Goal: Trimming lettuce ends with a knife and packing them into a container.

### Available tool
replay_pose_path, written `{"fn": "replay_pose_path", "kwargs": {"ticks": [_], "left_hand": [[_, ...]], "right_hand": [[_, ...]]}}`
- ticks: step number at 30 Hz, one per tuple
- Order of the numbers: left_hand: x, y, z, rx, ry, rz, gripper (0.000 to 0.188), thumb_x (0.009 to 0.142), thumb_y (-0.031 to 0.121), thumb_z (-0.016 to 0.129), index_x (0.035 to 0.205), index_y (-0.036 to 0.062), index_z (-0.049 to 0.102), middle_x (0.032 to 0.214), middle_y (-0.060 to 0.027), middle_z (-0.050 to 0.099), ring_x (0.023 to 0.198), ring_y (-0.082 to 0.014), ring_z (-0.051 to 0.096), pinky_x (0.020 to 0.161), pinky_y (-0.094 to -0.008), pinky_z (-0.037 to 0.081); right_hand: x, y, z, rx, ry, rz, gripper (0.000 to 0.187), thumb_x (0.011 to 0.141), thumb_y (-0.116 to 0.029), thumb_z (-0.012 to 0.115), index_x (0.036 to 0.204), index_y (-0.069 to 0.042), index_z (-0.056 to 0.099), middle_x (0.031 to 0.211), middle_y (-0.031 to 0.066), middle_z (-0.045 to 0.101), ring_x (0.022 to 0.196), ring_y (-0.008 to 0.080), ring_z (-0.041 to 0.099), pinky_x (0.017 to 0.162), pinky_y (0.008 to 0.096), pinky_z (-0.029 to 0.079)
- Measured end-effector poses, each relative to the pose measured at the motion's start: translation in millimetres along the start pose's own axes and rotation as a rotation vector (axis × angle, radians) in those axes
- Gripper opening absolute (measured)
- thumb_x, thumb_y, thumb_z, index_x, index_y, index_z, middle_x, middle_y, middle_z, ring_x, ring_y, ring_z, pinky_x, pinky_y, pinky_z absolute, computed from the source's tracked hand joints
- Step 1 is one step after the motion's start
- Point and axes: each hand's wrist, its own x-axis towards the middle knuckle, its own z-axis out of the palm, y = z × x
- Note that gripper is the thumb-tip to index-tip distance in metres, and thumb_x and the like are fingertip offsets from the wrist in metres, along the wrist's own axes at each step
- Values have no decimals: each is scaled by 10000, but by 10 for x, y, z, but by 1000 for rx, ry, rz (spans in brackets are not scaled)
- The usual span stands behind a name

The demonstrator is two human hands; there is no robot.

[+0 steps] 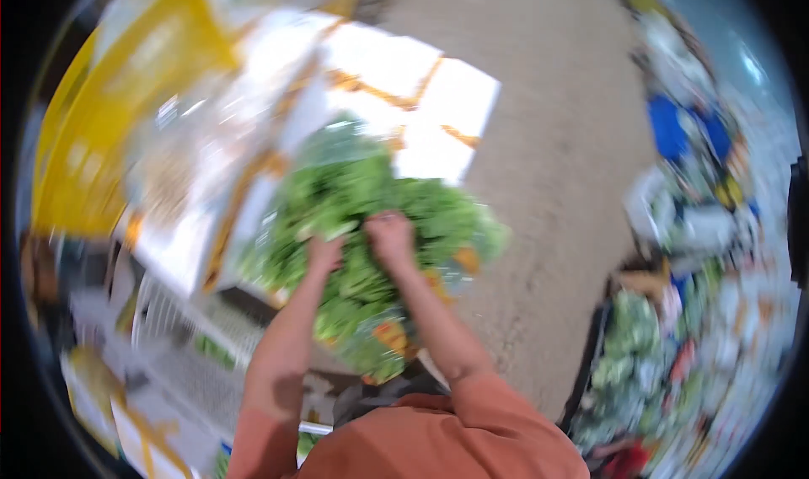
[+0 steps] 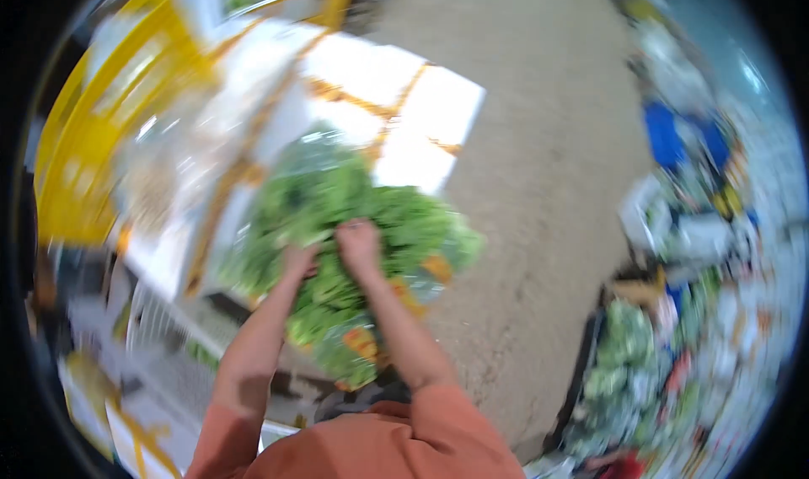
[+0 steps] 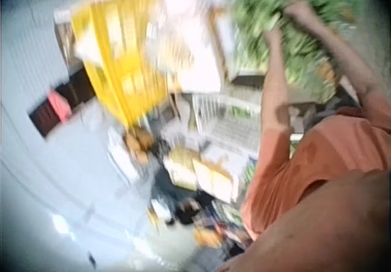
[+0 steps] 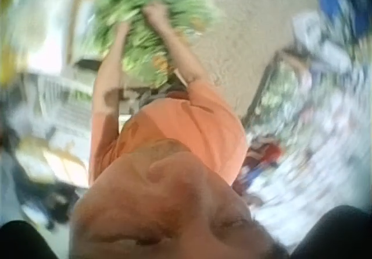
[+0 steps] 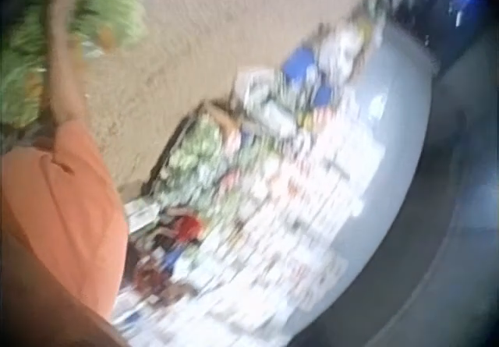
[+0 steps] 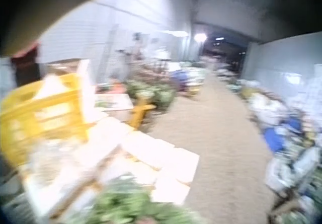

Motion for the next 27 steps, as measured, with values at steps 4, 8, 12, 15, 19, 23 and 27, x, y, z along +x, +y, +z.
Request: {"fn": "replay_pose_path", "kwargs": {"ticks": [4, 8, 12, 15, 19, 23, 27], "left_hand": [[378, -231, 3, 263, 208, 234, 840, 647, 334, 770, 1265, -77, 376, 1265, -250, 475, 1169, -343, 466, 1003, -387, 340], [492, -274, -80, 174, 33, 293, 677, 667, 295, 768, 1157, -78, 485, 1047, -214, 612, 918, -297, 612, 778, -386, 475], [202, 162, -299, 310, -124, 86, 226, 733, 183, 677, 850, 15, 583, 649, -45, 555, 495, -172, 516, 440, -325, 419], [-201, 457, -749, 346, -138, -81, 162, 755, 204, 639, 790, 59, 579, 550, -10, 486, 435, -129, 467, 400, -327, 418], [-781, 330, -1285, -92, -223, -171, 183, 760, 244, 628, 758, 91, 527, 533, -7, 424, 398, -148, 411, 369, -302, 345], [-1568, -350, -1824, -358, -384, 20, 438, 705, 199, 637, 1093, 43, 507, 723, -81, 564, 432, -175, 494, 420, -321, 470], [-2829, -698, -1670, -458, -286, 242, 575, 629, 28, 644, 1180, 12, 478, 959, -132, 614, 714, -238, 625, 503, -345, 529]], "right_hand": [[15, -228, 225, 751, 97, 643, 94, 728, -104, 604, 773, -30, 567, 609, 19, 542, 506, 101, 497, 470, 266, 406], [72, -278, 20, 915, 121, 745, 78, 757, -102, 586, 780, -43, 540, 592, 11, 532, 456, 88, 486, 416, 246, 382], [93, -274, -14, 831, 196, 776, 99, 748, -100, 587, 785, -25, 533, 589, 14, 514, 470, 99, 494, 437, 265, 389], [194, -662, -129, 767, 182, 622, 118, 747, -112, 585, 791, -11, 542, 650, 29, 533, 575, 113, 489, 535, 273, 402], [88, -917, -340, 909, 201, 443, 103, 796, -92, 566, 830, -6, 522, 675, 9, 509, 631, 84, 484, 577, 249, 403], [-394, -1040, -691, 1080, 98, 605, 73, 809, -86, 551, 836, -35, 507, 654, 11, 533, 486, 77, 480, 432, 229, 371], [-941, -1381, -724, 1175, -455, 816, 193, 812, -199, 565, 909, -36, 528, 689, 81, 607, 486, 118, 555, 390, 227, 401]]}}
